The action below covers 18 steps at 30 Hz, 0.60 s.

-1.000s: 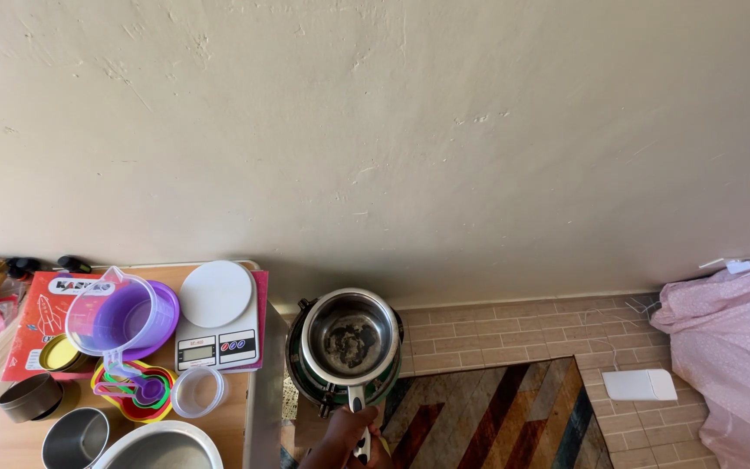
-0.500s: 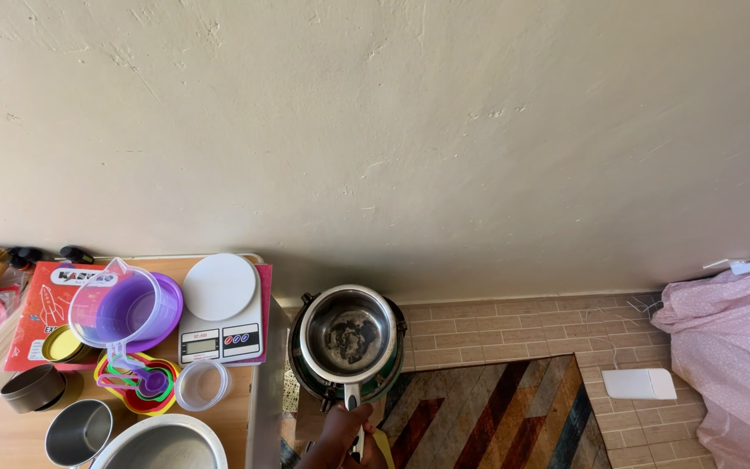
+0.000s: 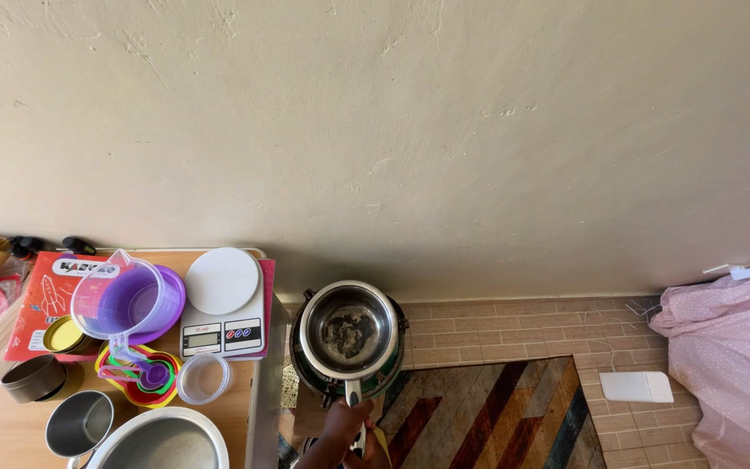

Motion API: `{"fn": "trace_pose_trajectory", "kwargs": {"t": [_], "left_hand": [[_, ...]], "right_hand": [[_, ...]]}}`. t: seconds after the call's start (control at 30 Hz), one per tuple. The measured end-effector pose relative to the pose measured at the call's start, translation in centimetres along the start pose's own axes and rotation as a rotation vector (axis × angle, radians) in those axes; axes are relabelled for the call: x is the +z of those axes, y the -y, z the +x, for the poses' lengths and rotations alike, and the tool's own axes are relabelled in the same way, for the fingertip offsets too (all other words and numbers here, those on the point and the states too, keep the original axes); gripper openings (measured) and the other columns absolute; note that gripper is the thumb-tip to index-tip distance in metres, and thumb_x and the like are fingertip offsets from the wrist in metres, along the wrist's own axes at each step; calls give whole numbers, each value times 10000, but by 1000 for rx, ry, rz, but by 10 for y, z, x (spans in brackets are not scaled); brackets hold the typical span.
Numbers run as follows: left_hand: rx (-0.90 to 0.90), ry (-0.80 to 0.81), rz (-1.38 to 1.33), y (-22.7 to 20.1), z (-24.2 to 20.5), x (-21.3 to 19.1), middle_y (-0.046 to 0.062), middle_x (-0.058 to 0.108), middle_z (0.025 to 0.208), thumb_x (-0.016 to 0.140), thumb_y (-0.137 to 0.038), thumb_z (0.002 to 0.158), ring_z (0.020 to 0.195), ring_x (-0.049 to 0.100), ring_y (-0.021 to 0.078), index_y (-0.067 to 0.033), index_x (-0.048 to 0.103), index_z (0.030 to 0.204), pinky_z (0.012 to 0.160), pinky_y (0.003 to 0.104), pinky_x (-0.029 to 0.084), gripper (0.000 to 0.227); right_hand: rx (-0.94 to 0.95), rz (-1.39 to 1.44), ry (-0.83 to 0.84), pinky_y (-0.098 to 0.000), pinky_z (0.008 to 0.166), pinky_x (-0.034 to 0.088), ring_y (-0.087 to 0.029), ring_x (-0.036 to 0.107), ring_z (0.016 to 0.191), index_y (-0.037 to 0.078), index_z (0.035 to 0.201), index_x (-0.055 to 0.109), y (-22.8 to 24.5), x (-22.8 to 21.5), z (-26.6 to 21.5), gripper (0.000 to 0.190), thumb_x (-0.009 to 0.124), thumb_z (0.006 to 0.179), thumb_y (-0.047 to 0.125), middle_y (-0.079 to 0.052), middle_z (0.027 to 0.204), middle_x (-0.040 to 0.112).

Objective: Organizing candle making tools and supplies on a workbench, including setting up a melting pot on a portable stove and unpacking wooden sticks.

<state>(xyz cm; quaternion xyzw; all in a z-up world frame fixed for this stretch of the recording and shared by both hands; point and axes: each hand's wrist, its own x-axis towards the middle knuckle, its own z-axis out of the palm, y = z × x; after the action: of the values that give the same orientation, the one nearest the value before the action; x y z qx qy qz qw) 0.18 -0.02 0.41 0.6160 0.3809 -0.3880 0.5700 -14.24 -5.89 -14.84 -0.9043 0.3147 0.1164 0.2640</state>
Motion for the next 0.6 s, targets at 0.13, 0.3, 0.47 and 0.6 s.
{"fn": "trace_pose_trajectory", "kwargs": {"t": [0.13,0.3,0.47,0.6], "left_hand": [[31,29,58,7,19,1,102,688,579,652,-228,782,457,549,163,-3,651,550,462,295,407,324],[6,30,54,8,17,-2,99,691,596,728,-263,794,543,627,181,-2,667,618,618,310,511,320],[24,55,24,12,17,-3,111,694,616,740,-261,795,555,643,194,2,672,639,627,325,513,313],[15,59,-126,19,25,-7,129,643,608,763,-192,808,514,608,222,-14,589,729,530,347,492,261]], "right_hand": [[328,191,480,-197,832,446,-71,642,950,356,1277,553,106,-123,7,599,592,696,496,114,996,678],[287,120,571,-222,1030,387,-53,516,1249,336,1419,389,83,-99,21,772,625,721,568,159,1378,505],[319,271,699,-200,657,514,-74,681,684,332,1297,513,77,-95,29,650,650,673,448,68,814,696],[572,761,851,-300,679,500,-198,608,622,297,1458,247,80,-98,28,839,713,781,129,-114,727,617]]}}
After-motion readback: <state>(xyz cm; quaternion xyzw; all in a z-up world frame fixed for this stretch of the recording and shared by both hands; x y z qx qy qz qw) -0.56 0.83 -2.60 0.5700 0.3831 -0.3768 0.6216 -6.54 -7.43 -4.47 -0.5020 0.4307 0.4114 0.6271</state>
